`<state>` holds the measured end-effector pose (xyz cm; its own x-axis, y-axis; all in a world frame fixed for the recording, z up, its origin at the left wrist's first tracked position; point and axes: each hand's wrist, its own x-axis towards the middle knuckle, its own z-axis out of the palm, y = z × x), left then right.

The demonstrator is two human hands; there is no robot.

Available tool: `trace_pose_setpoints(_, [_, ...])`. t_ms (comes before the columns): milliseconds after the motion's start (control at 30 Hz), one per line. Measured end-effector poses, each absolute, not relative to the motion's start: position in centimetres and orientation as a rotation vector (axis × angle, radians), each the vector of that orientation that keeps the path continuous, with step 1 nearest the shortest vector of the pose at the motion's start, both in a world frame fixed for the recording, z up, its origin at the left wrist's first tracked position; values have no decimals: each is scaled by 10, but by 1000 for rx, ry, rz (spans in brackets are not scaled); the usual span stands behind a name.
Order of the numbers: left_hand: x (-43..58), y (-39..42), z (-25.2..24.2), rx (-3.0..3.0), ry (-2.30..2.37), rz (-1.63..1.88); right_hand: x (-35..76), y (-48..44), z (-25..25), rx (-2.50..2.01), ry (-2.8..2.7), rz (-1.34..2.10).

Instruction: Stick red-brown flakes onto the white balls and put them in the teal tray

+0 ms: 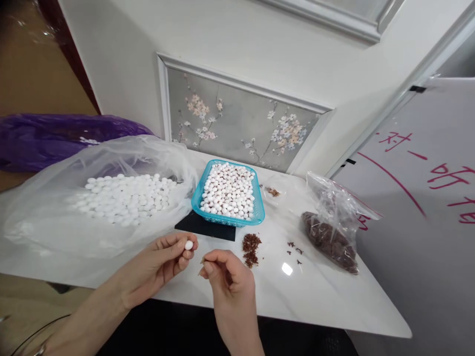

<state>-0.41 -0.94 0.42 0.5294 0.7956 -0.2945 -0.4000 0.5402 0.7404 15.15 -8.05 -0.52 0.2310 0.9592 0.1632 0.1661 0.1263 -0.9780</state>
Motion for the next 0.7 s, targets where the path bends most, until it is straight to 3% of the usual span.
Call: trace_pose_setpoints(700, [1, -13, -25, 579, 528, 815, 136, -67, -21, -1211, -998, 1009])
